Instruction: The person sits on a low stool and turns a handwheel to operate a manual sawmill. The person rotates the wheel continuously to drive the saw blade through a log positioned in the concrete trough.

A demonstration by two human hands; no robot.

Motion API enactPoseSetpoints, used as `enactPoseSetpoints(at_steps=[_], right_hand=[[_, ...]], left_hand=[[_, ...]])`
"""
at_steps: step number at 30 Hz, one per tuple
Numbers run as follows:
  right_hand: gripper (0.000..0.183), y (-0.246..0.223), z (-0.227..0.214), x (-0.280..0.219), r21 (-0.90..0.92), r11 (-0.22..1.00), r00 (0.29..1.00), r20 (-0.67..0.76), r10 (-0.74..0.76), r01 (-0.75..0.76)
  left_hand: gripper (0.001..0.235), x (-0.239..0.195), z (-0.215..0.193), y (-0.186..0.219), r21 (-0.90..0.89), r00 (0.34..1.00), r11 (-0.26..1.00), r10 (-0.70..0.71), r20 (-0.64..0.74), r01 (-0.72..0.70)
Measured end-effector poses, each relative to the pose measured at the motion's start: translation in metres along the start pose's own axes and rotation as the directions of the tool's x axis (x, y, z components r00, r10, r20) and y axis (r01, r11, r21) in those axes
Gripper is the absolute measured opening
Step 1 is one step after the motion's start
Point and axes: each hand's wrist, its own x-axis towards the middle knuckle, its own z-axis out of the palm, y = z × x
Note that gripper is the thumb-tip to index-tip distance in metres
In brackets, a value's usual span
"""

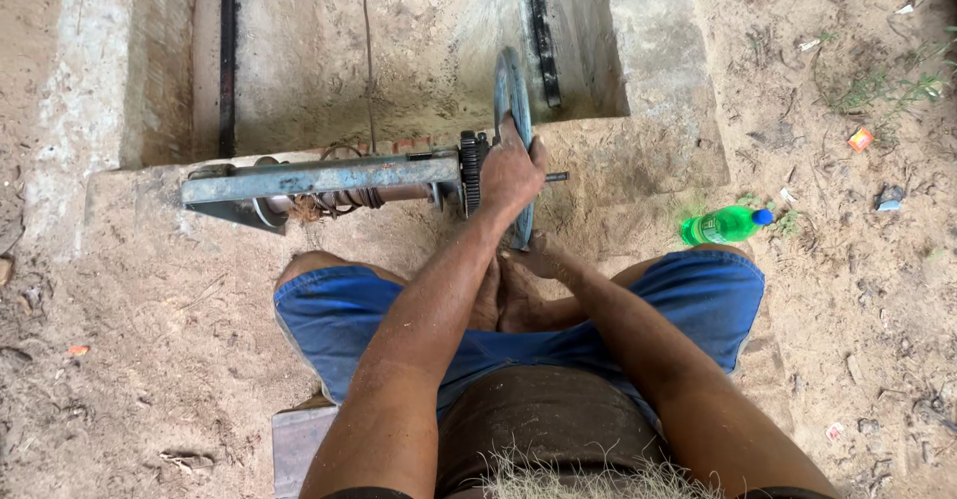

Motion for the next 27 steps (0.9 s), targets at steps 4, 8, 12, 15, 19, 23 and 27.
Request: enactPoseSetpoints(at_steps=[4, 8, 12, 15, 19, 23, 27], right_hand=[[0.037, 0.005, -0.05, 0.015, -0.372, 0.928, 0.975, 0.193, 0.108, -0.029], [0.036, -0.02, -0.139, 0.034, -0.37, 0.928, 0.998, -0.046, 0.036, -0.051], [0.052, -0.079, -0.219, 0.036, 0.372, 0.906, 0.943, -0.176, 0.283, -0.203], [0.066, -0.122, -0.254, 0.037, 0.644, 0.755, 0.924, -0.203, 0.323, -0.122], [0.062, -0.156, -0.267, 0.053, 0.555, 0.831, 0.937, -0.265, 0.229, -0.046], [0.068, -0.18, -0.261, 0.082, 0.581, 0.794, 0.92, -0.187, 0.344, -0.179], [0.062, -0.185, -0.241, 0.078, 0.655, 0.729, 0.899, -0.175, 0.402, -0.198]], left_hand=[[0.076, -0.018, 0.008, -0.008, 0.088, 0.994, 0.993, 0.087, -0.07, -0.081], [0.077, -0.034, 0.018, -0.017, 0.126, 0.989, 0.986, 0.118, -0.09, -0.107], [0.083, -0.053, 0.026, -0.029, 0.173, 0.997, 0.982, 0.079, 0.013, -0.08], [0.081, -0.063, 0.034, -0.044, 0.146, 0.951, 0.947, 0.299, -0.078, -0.286], [0.077, -0.08, 0.047, -0.061, 0.148, 0.95, 0.948, 0.297, -0.098, -0.281], [0.078, -0.094, 0.054, -0.07, 0.146, 0.936, 0.942, 0.322, -0.146, -0.301], [0.072, -0.108, 0.059, -0.078, 0.172, 0.819, 0.881, 0.474, -0.323, -0.441]])
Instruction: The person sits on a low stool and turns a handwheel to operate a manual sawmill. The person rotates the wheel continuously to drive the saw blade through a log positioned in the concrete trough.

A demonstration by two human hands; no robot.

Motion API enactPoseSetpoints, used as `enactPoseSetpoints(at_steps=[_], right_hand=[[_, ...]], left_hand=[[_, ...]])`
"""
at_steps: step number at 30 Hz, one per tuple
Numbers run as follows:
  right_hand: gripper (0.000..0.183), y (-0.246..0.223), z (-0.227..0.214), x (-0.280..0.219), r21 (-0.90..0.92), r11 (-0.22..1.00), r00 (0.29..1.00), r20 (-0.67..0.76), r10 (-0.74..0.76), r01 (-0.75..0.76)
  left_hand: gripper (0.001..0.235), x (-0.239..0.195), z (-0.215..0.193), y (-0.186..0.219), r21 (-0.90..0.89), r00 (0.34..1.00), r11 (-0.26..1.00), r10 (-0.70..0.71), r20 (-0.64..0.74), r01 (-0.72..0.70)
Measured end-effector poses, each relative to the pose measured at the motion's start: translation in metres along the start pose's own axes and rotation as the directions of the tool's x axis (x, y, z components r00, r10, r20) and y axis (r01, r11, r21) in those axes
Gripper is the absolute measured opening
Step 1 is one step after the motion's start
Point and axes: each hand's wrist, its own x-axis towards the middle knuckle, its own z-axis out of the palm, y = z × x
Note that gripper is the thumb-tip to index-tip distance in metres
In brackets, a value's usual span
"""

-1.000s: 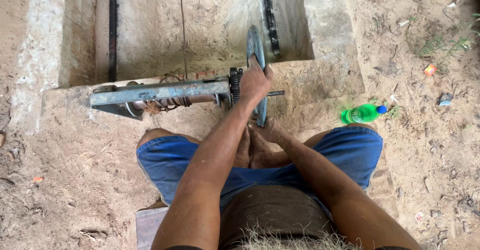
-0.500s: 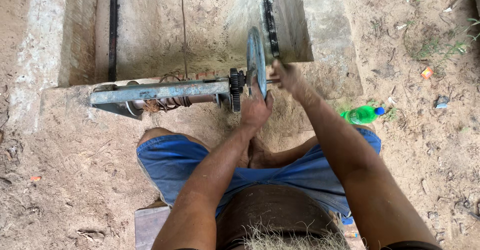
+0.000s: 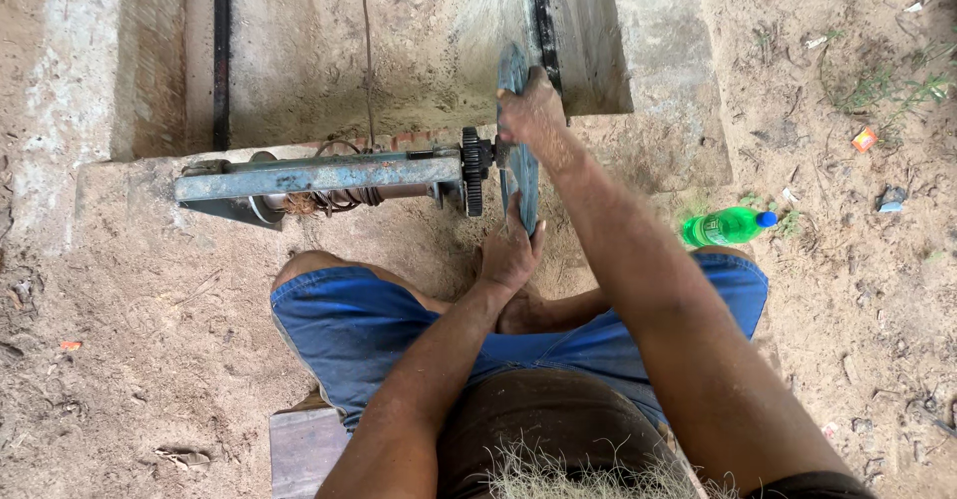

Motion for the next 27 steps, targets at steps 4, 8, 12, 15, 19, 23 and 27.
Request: enactPoseSetpoints(at_steps=[4, 8, 12, 15, 19, 23, 27], right_hand=[[0.048, 0.026, 0.002, -0.018, 0.01, 0.991, 0.99, -0.048, -0.136, 0.137], [0.047, 0.056, 0.009, -0.03, -0.258, 0.91, 0.911, -0.172, -0.375, 0.326], [0.041, 0.074, 0.018, -0.042, -0.139, 0.947, 0.941, -0.14, -0.308, 0.289], [0.045, 0.088, 0.023, -0.057, -0.089, 0.923, 0.911, -0.15, -0.383, 0.374], [0.044, 0.109, 0.029, -0.071, -0.085, 0.888, 0.871, -0.172, -0.46, 0.452], [0.033, 0.127, 0.038, -0.073, -0.023, 0.77, 0.745, -0.235, -0.625, 0.638], [0.033, 0.13, 0.036, -0.075, -0.052, 0.878, 0.857, -0.195, -0.477, 0.477]], left_hand=[[0.071, -0.011, 0.0, -0.003, 0.023, 0.979, 0.994, -0.106, 0.175, 0.104], [0.066, -0.02, -0.008, -0.005, -0.041, 0.948, 0.983, -0.159, 0.276, 0.177], [0.065, -0.011, -0.018, -0.008, 0.156, 0.649, 0.881, -0.44, 0.62, 0.447], [0.045, 0.004, -0.025, -0.014, 0.285, 0.394, 0.757, -0.576, 0.716, 0.588], [0.029, 0.029, -0.041, -0.022, 0.094, 0.666, 0.773, -0.596, 0.449, 0.628], [0.033, 0.083, -0.058, -0.035, -0.162, 0.782, 0.77, -0.578, 0.231, 0.617], [0.042, 0.148, -0.055, -0.033, -0.196, 0.88, 0.859, -0.449, 0.152, 0.472]])
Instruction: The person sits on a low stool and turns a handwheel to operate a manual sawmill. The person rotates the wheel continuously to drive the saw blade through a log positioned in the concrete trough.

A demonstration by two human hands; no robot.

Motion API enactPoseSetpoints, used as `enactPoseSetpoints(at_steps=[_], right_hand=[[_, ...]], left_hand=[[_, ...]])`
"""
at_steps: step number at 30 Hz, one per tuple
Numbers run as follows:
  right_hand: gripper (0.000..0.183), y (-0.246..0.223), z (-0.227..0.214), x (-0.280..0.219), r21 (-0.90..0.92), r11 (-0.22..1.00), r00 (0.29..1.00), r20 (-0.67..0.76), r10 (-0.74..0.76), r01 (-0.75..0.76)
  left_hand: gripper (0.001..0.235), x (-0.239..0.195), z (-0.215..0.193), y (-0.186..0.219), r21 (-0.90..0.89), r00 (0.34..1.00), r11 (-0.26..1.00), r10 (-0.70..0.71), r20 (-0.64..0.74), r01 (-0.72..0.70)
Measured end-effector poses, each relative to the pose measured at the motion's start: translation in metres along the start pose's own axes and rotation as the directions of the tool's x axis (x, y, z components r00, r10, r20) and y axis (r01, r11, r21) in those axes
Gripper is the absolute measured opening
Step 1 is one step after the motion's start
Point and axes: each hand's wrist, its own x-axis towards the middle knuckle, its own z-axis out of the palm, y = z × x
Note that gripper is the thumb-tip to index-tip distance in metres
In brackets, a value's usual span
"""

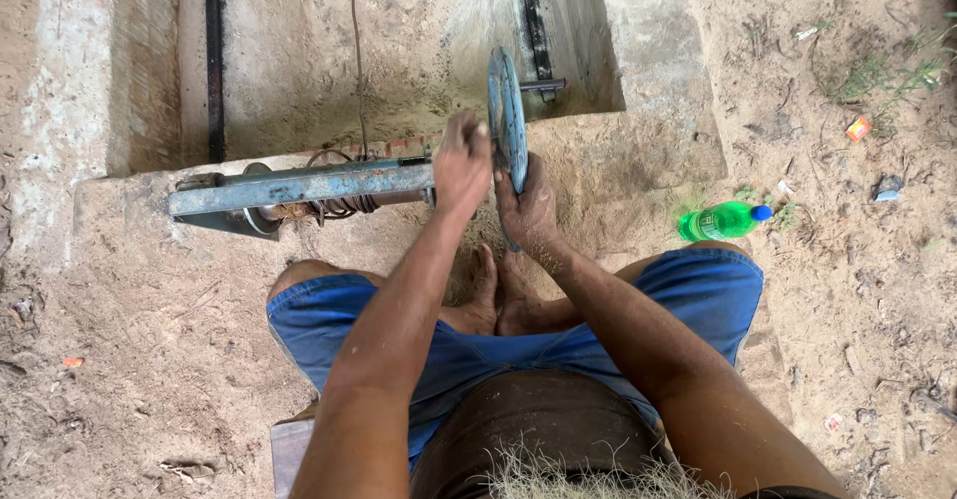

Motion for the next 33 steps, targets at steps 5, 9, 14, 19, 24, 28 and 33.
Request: enactPoseSetpoints(at_steps=[5, 9, 14, 19, 24, 28, 33], right_hand=[[0.034, -0.007, -0.002, -0.016, -0.078, 0.996, 0.999, -0.014, -0.047, 0.046], [0.038, -0.002, -0.001, -0.031, -0.027, 0.997, 0.997, -0.013, -0.078, 0.078], [0.033, 0.023, 0.001, -0.039, -0.053, 0.998, 0.999, 0.041, -0.023, 0.025], [0.032, 0.039, 0.006, -0.046, 0.202, 0.977, 0.99, 0.139, 0.035, -0.063], [0.03, 0.041, 0.004, -0.05, 0.174, 0.982, 0.984, 0.173, 0.05, -0.08], [0.027, 0.058, 0.005, -0.053, 0.108, 0.976, 0.959, 0.231, 0.163, -0.191], [0.031, 0.12, 0.019, -0.065, 0.288, 0.957, 0.967, 0.25, -0.052, -0.023]], left_hand=[[0.065, 0.058, 0.026, 0.034, 0.143, 0.997, 0.99, 0.001, 0.079, -0.012], [0.061, 0.077, 0.054, 0.036, 0.305, 0.943, 0.938, -0.239, 0.231, 0.163], [0.054, 0.062, 0.073, 0.017, 0.312, 0.955, 0.941, -0.204, 0.217, 0.13], [0.066, 0.049, 0.075, 0.013, 0.348, 0.977, 0.935, -0.127, 0.17, 0.061], [0.068, 0.031, 0.075, 0.015, 0.479, 0.983, 0.878, -0.066, 0.17, -0.024], [0.062, 0.015, 0.072, 0.013, 0.41, 0.997, 0.909, 0.074, 0.029, -0.079], [0.059, -0.013, 0.072, 0.008, 0.353, 0.983, 0.919, 0.186, 0.001, -0.175]])
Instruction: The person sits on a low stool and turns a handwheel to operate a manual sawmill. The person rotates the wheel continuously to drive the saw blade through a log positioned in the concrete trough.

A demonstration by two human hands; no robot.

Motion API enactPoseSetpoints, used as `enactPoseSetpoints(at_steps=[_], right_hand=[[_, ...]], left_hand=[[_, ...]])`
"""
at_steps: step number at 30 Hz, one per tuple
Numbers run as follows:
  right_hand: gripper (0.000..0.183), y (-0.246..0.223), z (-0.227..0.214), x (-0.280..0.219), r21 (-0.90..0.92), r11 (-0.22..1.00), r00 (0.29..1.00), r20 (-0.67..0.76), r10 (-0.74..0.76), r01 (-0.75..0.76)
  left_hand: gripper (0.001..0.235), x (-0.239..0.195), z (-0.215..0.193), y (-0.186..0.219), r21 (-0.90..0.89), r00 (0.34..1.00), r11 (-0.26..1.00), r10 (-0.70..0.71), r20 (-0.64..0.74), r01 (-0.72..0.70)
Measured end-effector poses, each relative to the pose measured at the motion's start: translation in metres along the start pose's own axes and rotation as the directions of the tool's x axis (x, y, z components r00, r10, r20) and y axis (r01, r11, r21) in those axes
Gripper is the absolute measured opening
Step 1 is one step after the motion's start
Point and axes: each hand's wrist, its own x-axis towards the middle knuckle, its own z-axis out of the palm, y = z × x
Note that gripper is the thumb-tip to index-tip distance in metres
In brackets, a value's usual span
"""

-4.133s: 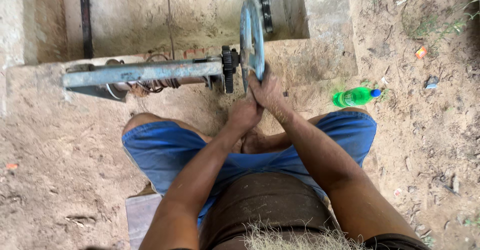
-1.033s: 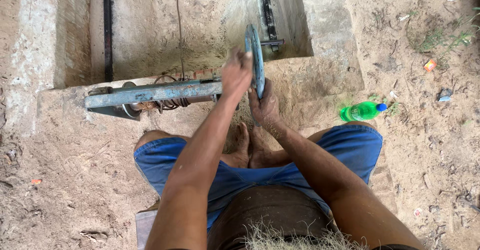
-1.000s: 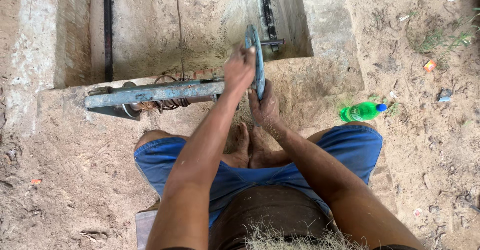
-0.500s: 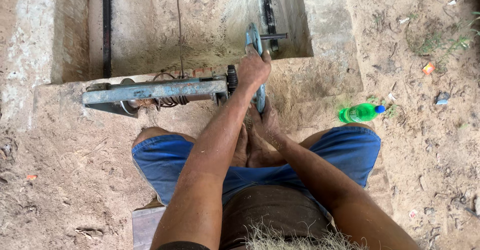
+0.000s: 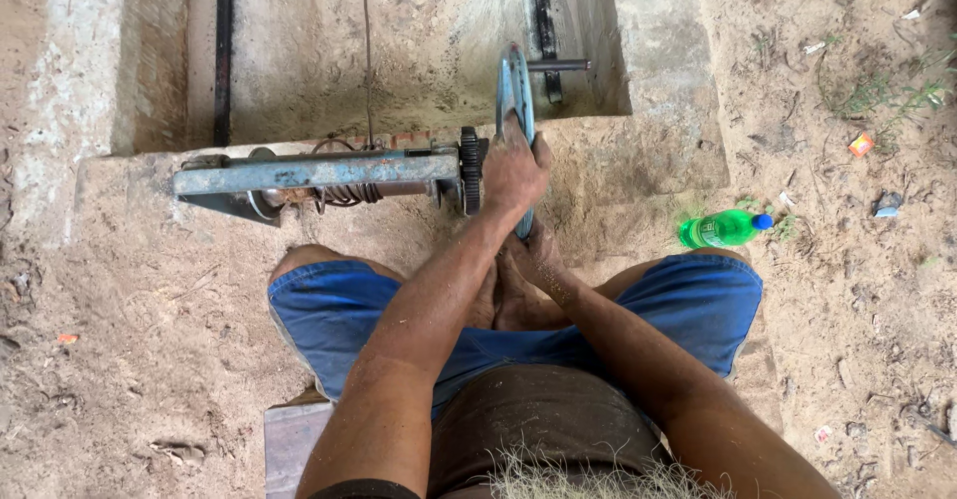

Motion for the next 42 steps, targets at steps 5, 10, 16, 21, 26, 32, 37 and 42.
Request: enactPoseSetpoints(at_steps=[5, 10, 16, 21, 26, 32, 37, 42], right_hand=[[0.032, 0.051, -0.003, -0.003, -0.092, 0.995, 0.997, 0.054, 0.055, -0.05], [0.023, 0.027, -0.042, 0.0, -0.609, 0.788, 0.912, 0.37, 0.179, 0.092], [0.019, -0.083, -0.094, 0.076, -0.678, 0.73, 0.983, 0.066, 0.172, -0.082], [0.023, -0.175, -0.099, 0.139, -0.599, 0.779, 0.966, -0.255, 0.036, -0.187], [0.062, -0.214, -0.072, 0.181, -0.822, 0.544, 0.958, 0.008, -0.288, 0.17], [0.053, -0.21, -0.061, 0.183, -0.86, 0.475, 0.955, -0.041, 0.295, -0.184], [0.079, -0.191, -0.065, 0.173, -0.884, 0.465, 0.998, -0.029, 0.052, -0.05], [0.083, -0.179, -0.06, 0.154, -0.914, 0.402, 0.999, -0.039, 0.037, -0.051]], left_hand=[[0.066, -0.034, -0.001, -0.002, -0.113, 1.0, 0.993, 0.029, -0.004, -0.029], [0.071, -0.056, -0.003, -0.003, -0.108, 0.979, 0.978, 0.168, -0.117, -0.181], [0.071, -0.086, -0.01, -0.005, -0.099, 0.982, 0.977, 0.185, -0.027, -0.186], [0.064, -0.1, -0.011, -0.007, -0.196, 0.968, 0.949, 0.232, -0.092, -0.246], [0.062, -0.12, -0.006, -0.019, -0.054, 0.918, 0.927, 0.358, -0.171, -0.371], [0.066, -0.131, -0.007, -0.026, -0.109, 0.945, 0.939, 0.319, -0.072, -0.325], [0.065, -0.123, -0.013, -0.03, -0.104, 0.938, 0.932, 0.344, -0.034, -0.346], [0.063, -0.126, -0.017, -0.03, -0.281, 0.964, 0.925, 0.266, 0.003, -0.254]])
